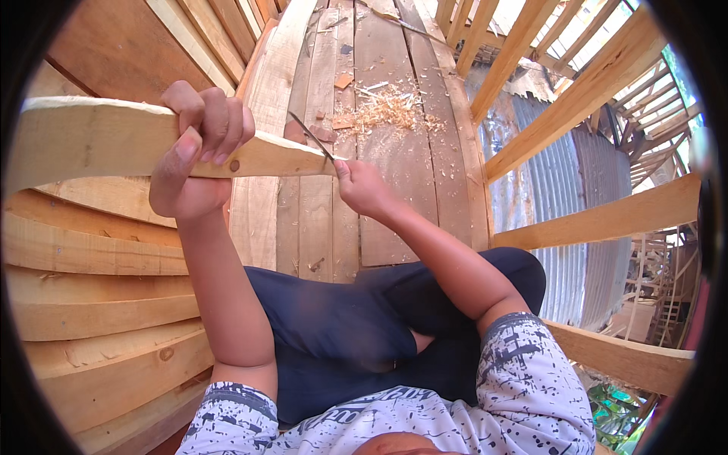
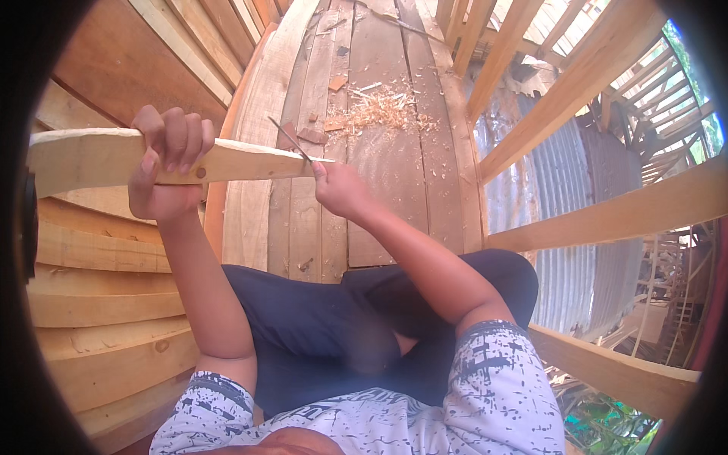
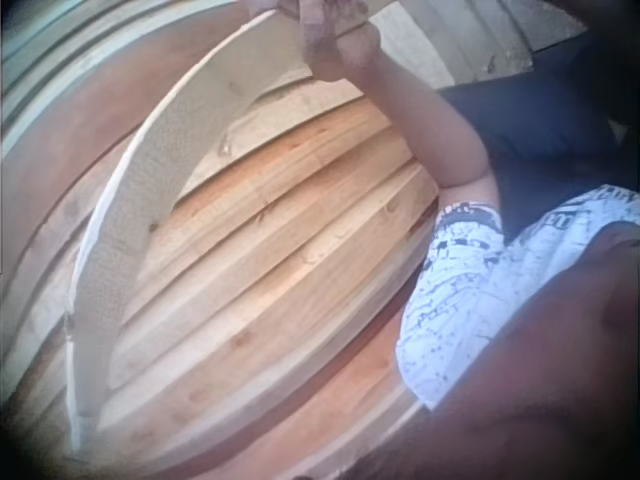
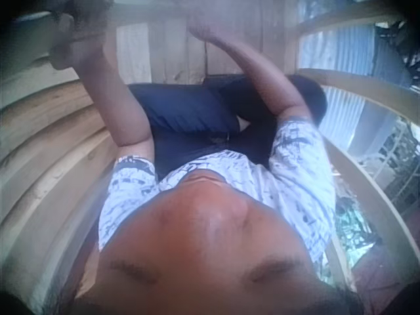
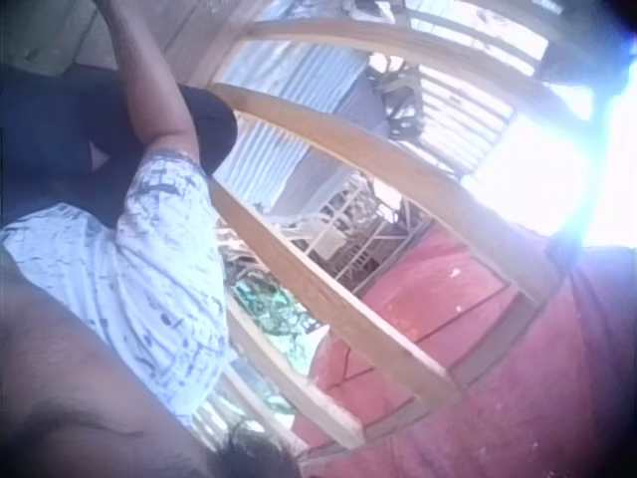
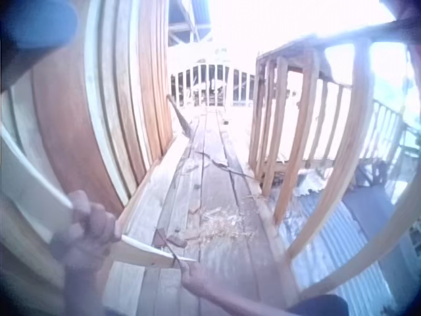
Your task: The person sits on a wooden floor and uses a chisel to carve and shape a curved piece of wood. They hold the wood with one hand and repeatedly scrape the surface with the chisel, removing wood shavings.
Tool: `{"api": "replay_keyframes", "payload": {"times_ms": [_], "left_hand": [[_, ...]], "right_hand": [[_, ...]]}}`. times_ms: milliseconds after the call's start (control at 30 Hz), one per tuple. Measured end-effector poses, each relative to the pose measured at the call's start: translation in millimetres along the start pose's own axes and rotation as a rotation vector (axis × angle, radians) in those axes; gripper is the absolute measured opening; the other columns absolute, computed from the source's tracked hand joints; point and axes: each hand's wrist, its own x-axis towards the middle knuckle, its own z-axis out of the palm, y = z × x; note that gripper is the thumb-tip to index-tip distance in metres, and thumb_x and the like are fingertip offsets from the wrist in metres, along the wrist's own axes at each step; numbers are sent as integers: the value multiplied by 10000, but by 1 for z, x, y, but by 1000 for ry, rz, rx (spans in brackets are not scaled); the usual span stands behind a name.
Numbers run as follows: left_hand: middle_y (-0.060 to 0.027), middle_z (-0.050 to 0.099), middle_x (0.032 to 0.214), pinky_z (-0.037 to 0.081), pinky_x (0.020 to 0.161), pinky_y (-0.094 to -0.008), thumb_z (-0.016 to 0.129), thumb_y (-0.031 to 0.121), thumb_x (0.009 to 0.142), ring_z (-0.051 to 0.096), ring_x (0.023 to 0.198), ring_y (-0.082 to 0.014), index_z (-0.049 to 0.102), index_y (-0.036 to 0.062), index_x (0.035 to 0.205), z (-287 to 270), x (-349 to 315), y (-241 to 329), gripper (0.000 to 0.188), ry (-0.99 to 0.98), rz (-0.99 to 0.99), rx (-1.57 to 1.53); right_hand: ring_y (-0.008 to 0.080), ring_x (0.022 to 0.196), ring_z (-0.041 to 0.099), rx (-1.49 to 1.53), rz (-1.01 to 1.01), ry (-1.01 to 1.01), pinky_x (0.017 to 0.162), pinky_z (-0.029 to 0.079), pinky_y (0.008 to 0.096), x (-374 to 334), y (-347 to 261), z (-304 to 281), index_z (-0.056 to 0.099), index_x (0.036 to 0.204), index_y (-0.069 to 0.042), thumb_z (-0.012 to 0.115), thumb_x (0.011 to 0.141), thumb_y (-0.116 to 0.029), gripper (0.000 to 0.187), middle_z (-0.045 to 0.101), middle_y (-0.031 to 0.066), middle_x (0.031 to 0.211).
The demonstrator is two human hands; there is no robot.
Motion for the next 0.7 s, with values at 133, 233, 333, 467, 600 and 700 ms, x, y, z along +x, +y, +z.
{"api": "replay_keyframes", "payload": {"times_ms": [133, 233, 333, 467, 600, 700], "left_hand": [[34, 351, 628, 299, 581, -257, 622, 243, 871, 348, 564, -81, 349, 152, 783, -3, -4, 2, 301, 63, 17, -4], [32, 349, 623, 298, 576, -256, 628, 228, 863, 345, 557, -81, 349, 151, 779, 0, 1, 4, 301, 43, 23, -12], [36, 351, 638, 291, 582, -258, 619, 238, 881, 336, 565, -80, 356, 160, 792, 6, 1, -2, 288, -3, 4, -10], [37, 358, 653, 286, 591, -260, 608, 243, 893, 337, 576, -81, 354, 166, 798, 2, -2, 2, 282, -9, -2, 10], [37, 356, 654, 284, 594, -262, 603, 243, 894, 336, 577, -82, 349, 163, 797, -3, -4, 7, 284, -9, -6, 15], [33, 354, 643, 289, 585, -262, 613, 234, 880, 336, 568, -83, 351, 155, 791, 6, 2, 0, 288, 4, 0, -9]], "right_hand": [[495, 775, 612, -63, -95, 63, 724, 466, 542, -5, -23, -3, 627, 818, 56, 418, 1038, -298, 466, 628, 309, 779], [494, 788, 614, -79, -129, 66, 733, 470, 542, -16, -53, -17, 623, 811, 50, 411, 1040, -305, 472, 626, 314, 784], [502, 764, 607, -54, -23, 68, 716, 466, 542, 1, 2, 3, 617, 815, 60, 413, 1041, -320, 487, 621, 314, 769], [494, 747, 616, -72, -46, 42, 697, 460, 542, 0, -9, 1, 608, 812, 73, 409, 1044, -326, 503, 613, 311, 741], [485, 750, 629, -44, -166, 59, 701, 465, 536, -24, -64, -15, 609, 805, 87, 397, 1046, -331, 527, 617, 318, 744], [491, 767, 623, -82, 81, 32, 712, 476, 521, 9, 19, 4, 612, 821, 85, 387, 1045, -347, 536, 634, 309, 766]]}}
